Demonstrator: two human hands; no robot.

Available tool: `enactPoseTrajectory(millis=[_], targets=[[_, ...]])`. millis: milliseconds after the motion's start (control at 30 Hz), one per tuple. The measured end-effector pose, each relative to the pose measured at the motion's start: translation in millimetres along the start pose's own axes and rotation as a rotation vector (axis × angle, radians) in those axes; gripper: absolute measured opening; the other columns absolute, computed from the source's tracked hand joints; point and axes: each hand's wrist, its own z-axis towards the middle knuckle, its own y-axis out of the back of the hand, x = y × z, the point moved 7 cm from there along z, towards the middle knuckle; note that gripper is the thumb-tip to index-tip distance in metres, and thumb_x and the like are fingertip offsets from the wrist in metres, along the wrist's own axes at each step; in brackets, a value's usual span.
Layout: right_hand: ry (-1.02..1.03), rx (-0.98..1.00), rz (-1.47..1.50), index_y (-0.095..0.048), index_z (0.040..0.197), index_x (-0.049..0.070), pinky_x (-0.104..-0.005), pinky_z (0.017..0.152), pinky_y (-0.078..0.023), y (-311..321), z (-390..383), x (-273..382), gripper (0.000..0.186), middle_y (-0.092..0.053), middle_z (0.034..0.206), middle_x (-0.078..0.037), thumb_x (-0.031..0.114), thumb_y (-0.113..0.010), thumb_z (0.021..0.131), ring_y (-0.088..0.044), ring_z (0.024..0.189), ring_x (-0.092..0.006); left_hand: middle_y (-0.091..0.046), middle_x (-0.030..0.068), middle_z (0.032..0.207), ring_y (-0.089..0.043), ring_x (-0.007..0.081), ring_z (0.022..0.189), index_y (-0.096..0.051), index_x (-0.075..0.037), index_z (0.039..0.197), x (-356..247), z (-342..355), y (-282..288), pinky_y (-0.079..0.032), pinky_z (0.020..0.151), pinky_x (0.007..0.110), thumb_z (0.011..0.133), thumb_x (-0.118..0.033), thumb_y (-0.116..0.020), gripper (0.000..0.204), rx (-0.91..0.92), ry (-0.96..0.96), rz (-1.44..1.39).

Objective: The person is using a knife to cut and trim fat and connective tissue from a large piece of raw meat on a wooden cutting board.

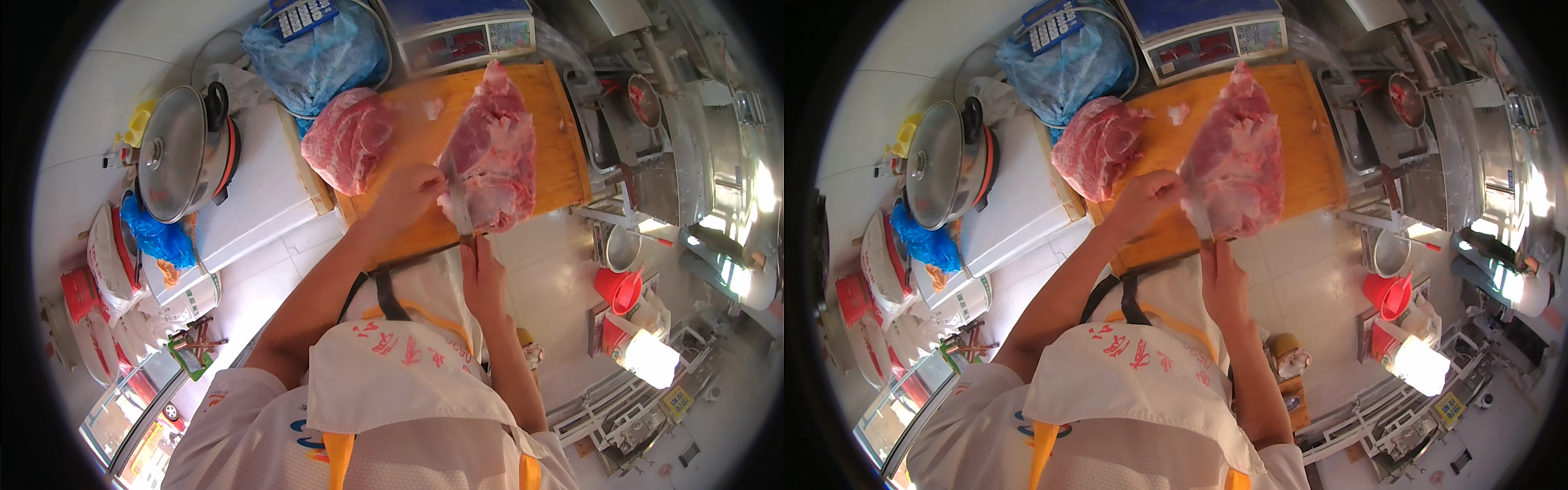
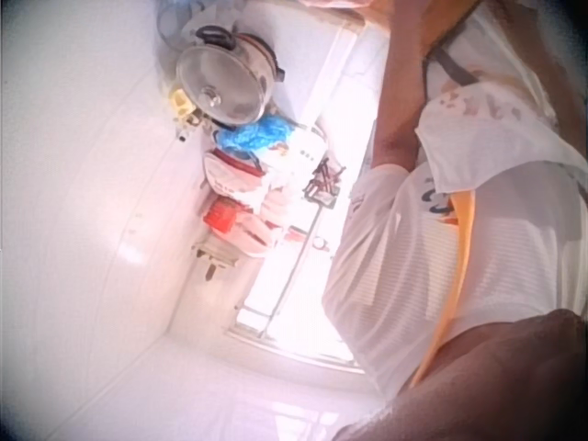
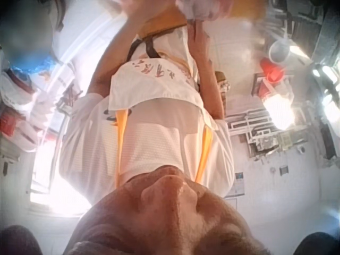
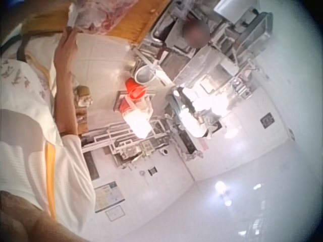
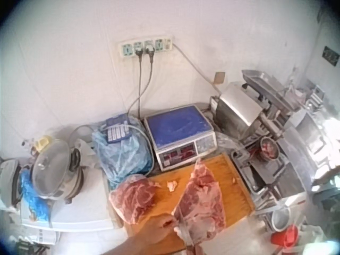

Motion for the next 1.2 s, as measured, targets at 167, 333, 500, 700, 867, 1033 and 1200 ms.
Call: enactPoseTrajectory(millis=[167,333,500,700,867,1033,1200], targets=[[-0.046,0.059,-0.05,-0.059,0.134,0.006,-0.0532,0.069,-0.056,-7.9,15.8,6.4,0.023,-0.073,0.098,-0.028,0.018,-0.06,0.114,-0.069,0.084,-0.0521,-0.074,0.0062,0.099,-0.067,0.0141,0.091,-0.073,-0.001,0.11,-3.4,-7.9,2.6,-0.054,0.085,0.032,0.105,-0.013,-0.07,0.014,-0.059,-0.014,-0.013],[0.001,0.019,-0.12,-0.06,0.138,0.004,-0.0507,0.072,-0.059,-19.9,-19.9,-11.7,0.028,-0.075,0.099,-0.028,0.016,-0.062,0.113,-0.073,0.087,-0.0498,-0.075,0.007,0.101,-0.067,0.0141,0.09,-0.072,-0.001,0.111,20.2,-22.9,3.7,-0.055,0.084,0.032,0.104,-0.012,-0.071,0.013,-0.079,0.021,-0.009],[0.062,-0.11,-0.081,-0.062,0.131,0.002,-0.0354,0.064,-0.052,-4.8,-6.5,4.4,0.022,-0.065,0.082,-0.012,0.016,-0.062,0.115,-0.06,0.065,-0.0235,-0.068,0.0023,0.094,-0.064,0.0104,0.087,-0.069,0.0,0.1,48.6,-36.3,3.5,-0.053,0.079,0.03,0.104,-0.015,-0.074,0.016,-0.134,0.159,-0.121],[-0.05,-0.068,-0.112,-0.061,0.135,0.003,-0.0431,0.07,-0.058,3.7,-4.2,-0.4,0.025,-0.074,0.095,-0.021,0.017,-0.064,0.114,-0.072,0.078,-0.0413,-0.07,0.0096,0.08,-0.067,0.0171,0.074,-0.066,-0.001,0.085,82.3,-17.3,-17.5,-0.053,0.069,0.037,0.095,-0.035,-0.088,0.041,-0.247,0.338,-0.413],[0.014,-0.042,-0.187,-0.062,0.134,0.001,-0.0363,0.065,-0.054,-1.2,-1.3,3.7,0.026,-0.067,0.082,-0.013,0.02,-0.062,0.115,-0.065,0.067,-0.0214,-0.065,0.0032,0.084,-0.068,0.0156,0.077,-0.064,-0.005,0.089,79.0,-10.4,-25.8,-0.054,0.071,0.03,0.088,-0.004,-0.09,0.026,-0.325,0.371,-0.841],[0.112,0.008,-0.284,-0.058,0.135,0.002,-0.0481,0.07,-0.057,-15.5,9.8,19.0,0.027,-0.074,0.094,-0.023,0.02,-0.06,0.115,-0.073,0.079,-0.0438,-0.068,0.0031,0.079,-0.065,0.0134,0.069,-0.075,-0.002,0.093,76.1,-17.3,-23.2,-0.053,0.064,0.031,0.088,-0.01,-0.086,0.015,-0.327,0.423,-0.745],[-0.012,0.112,-0.379,-0.054,0.132,0.005,-0.0614,0.078,-0.057,-30.8,18.2,24.1,0.026,-0.075,0.11,-0.029,0.023,-0.058,0.114,-0.071,0.097,-0.0538,-0.067,-0.0001,0.07,-0.06,0.01,0.06,-0.081,-0.007,0.086,76.6,-12.6,-11.9,-0.047,0.052,0.033,0.087,-0.027,-0.082,0.02,-0.267,0.393,-0.465]])
